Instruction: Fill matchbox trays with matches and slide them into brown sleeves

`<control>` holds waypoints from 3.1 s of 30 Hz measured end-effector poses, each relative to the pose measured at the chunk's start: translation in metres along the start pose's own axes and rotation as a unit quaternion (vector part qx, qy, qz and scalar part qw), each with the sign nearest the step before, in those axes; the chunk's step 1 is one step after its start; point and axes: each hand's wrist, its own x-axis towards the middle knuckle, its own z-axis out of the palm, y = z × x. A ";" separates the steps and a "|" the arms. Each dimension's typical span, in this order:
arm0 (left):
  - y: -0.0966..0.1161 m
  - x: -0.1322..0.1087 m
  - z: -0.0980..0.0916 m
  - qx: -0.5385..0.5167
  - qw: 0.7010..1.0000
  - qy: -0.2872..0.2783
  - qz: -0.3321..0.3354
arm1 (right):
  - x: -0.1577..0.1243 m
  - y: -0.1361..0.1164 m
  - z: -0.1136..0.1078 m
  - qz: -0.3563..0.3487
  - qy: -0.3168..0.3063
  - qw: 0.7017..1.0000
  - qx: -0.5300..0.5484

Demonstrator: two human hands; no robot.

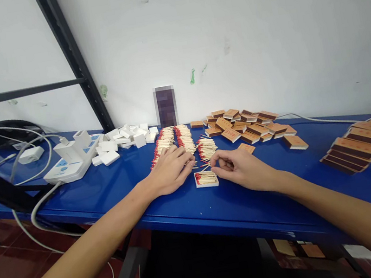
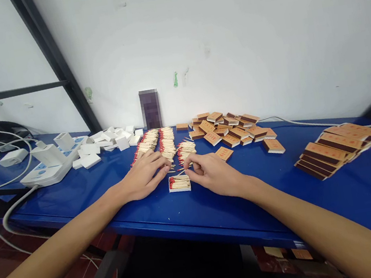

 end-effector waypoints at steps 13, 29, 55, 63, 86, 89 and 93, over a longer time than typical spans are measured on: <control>0.011 -0.006 -0.006 -0.065 0.992 -0.033 0.104 | 0.009 0.021 0.005 -0.056 -0.012 0.994 -0.092; 0.011 -0.007 -0.008 -0.099 0.991 -0.017 0.083 | 0.008 0.020 0.003 -0.051 -0.037 0.991 -0.120; 0.008 -0.006 -0.007 -0.089 0.992 -0.030 0.082 | -0.002 0.005 0.001 -0.068 -0.030 0.994 -0.074; 0.004 -0.008 -0.006 -0.056 0.993 -0.020 0.102 | -0.008 0.041 -0.042 -0.010 0.051 0.945 -0.323; 0.001 -0.008 -0.003 -0.049 0.989 -0.029 0.137 | -0.016 -0.004 -0.035 -0.003 -0.161 0.982 -0.097; 0.000 -0.009 -0.002 -0.044 0.988 -0.033 0.141 | -0.015 -0.002 -0.032 0.001 -0.137 0.986 -0.096; 0.000 -0.009 -0.002 -0.053 0.987 -0.030 0.146 | -0.014 0.001 -0.030 -0.002 -0.120 0.988 -0.098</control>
